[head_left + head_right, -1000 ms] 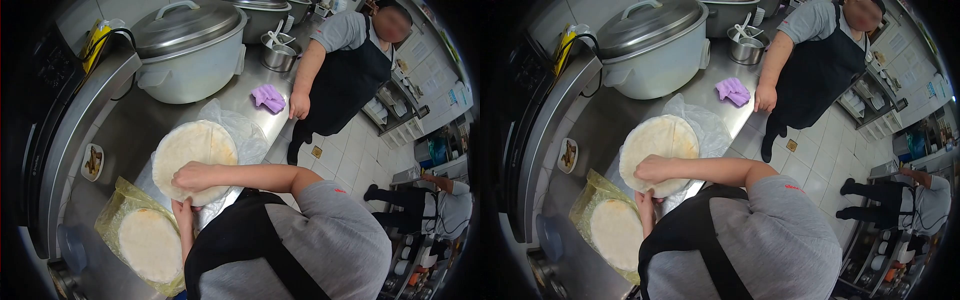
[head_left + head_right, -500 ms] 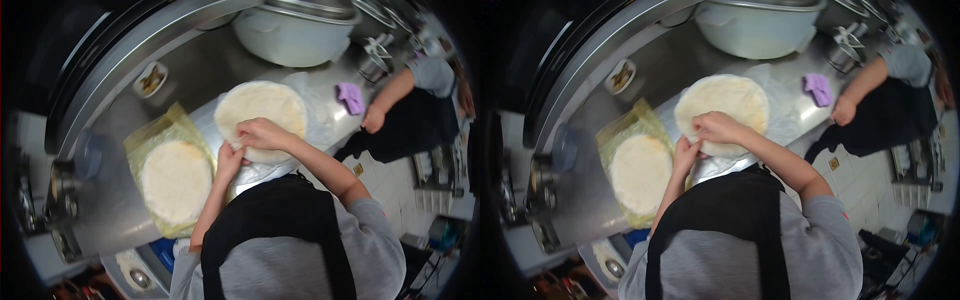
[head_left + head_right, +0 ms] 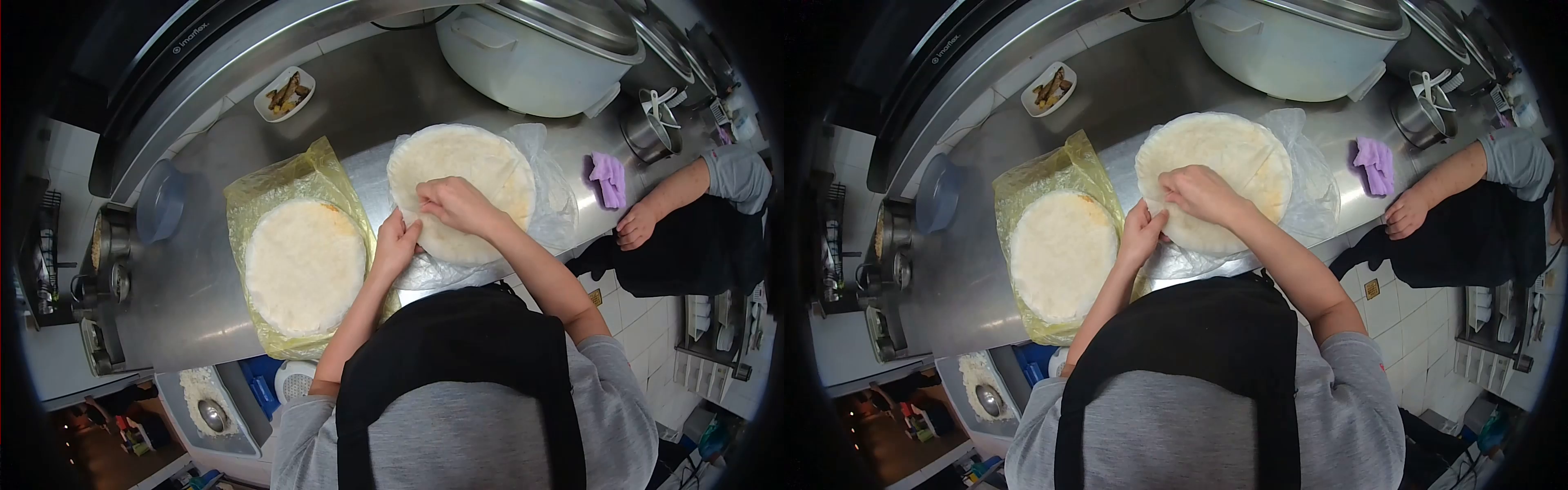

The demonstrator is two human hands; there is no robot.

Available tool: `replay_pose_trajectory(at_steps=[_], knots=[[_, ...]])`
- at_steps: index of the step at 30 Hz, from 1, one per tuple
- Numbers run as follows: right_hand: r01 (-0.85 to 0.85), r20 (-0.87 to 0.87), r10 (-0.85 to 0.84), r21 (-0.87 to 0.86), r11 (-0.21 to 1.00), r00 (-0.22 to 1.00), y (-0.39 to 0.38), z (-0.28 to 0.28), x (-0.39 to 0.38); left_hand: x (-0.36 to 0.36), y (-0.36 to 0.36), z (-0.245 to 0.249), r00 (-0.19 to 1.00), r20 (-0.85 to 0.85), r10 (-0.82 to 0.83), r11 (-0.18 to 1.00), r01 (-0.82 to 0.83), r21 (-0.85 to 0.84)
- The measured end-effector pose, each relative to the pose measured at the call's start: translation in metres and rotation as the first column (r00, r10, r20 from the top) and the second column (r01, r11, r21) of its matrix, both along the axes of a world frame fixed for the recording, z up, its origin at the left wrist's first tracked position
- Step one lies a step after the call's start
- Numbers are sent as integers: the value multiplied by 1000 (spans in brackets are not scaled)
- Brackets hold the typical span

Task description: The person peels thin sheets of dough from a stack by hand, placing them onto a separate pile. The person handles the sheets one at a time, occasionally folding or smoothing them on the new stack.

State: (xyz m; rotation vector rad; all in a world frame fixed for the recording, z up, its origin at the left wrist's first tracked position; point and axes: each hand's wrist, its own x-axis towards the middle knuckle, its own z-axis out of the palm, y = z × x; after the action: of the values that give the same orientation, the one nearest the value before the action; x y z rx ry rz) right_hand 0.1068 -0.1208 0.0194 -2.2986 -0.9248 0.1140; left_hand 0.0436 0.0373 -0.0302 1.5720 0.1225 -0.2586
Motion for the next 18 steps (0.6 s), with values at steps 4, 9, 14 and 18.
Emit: replay_pose_trajectory(at_steps=[4, 9, 14, 18], knots=[[160, -66, -159, 8, 987, 985, -13, 6, 8, -3, 0, -4, 998, -31, 54, 992, -58, -111], [92, 29, -94, 37, 995, 995, 0, 4, 0, 9, 3, -5, 996, 57, 67, 994, -62, -90], [67, 95, -71, 44, 997, 993, 2, 5, 6, 16, 7, -14, 966, 252, 59, 995, -78, 65], [224, -2, -224, 8, 975, 975, -18, 14, 4, -3, 4, 16, 995, -26, 94, 995, -94, -22]])
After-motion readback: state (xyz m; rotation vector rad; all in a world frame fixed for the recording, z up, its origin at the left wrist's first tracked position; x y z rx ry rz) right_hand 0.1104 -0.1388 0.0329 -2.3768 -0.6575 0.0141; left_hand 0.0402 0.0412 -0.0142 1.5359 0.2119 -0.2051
